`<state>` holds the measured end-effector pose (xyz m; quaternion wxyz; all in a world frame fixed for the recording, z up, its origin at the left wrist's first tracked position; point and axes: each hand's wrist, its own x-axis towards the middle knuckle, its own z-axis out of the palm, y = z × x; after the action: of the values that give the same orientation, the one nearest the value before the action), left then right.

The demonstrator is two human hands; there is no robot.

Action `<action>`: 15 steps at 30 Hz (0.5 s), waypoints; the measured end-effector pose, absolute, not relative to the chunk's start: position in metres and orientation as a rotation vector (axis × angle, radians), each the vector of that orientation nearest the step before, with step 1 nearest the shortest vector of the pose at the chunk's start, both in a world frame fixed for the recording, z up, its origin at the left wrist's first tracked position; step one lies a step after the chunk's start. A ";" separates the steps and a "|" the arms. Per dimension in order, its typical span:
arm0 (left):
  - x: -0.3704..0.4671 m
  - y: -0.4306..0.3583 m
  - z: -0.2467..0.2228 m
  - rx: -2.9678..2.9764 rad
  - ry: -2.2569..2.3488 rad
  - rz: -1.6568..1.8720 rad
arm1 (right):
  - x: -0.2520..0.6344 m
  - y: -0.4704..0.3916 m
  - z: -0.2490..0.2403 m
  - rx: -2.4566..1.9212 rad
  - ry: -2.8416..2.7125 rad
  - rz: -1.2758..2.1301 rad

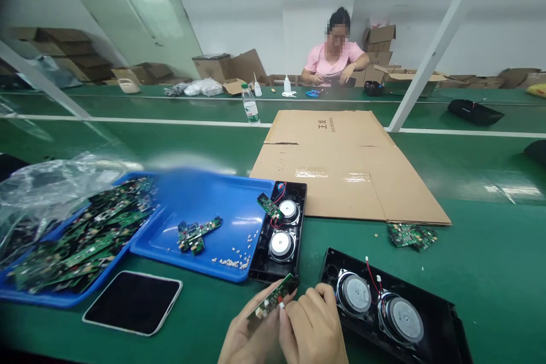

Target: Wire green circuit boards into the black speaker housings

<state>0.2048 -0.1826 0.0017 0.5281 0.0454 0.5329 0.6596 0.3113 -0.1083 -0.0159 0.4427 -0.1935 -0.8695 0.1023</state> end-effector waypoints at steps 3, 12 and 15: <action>0.207 -0.183 -0.001 0.060 1.222 1.572 | 0.311 -0.108 -0.016 -0.494 -2.133 0.252; 0.210 -0.186 -0.007 0.079 1.054 1.645 | 0.311 -0.106 -0.016 -0.559 -2.178 0.212; 0.214 -0.184 -0.003 0.084 1.097 1.711 | 0.313 -0.106 -0.017 -0.556 -2.160 0.251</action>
<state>0.2138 -0.1841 -0.0031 0.5259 0.0351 0.4587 0.7154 0.3128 -0.1064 -0.0171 0.4338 -0.2231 -0.8671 0.1007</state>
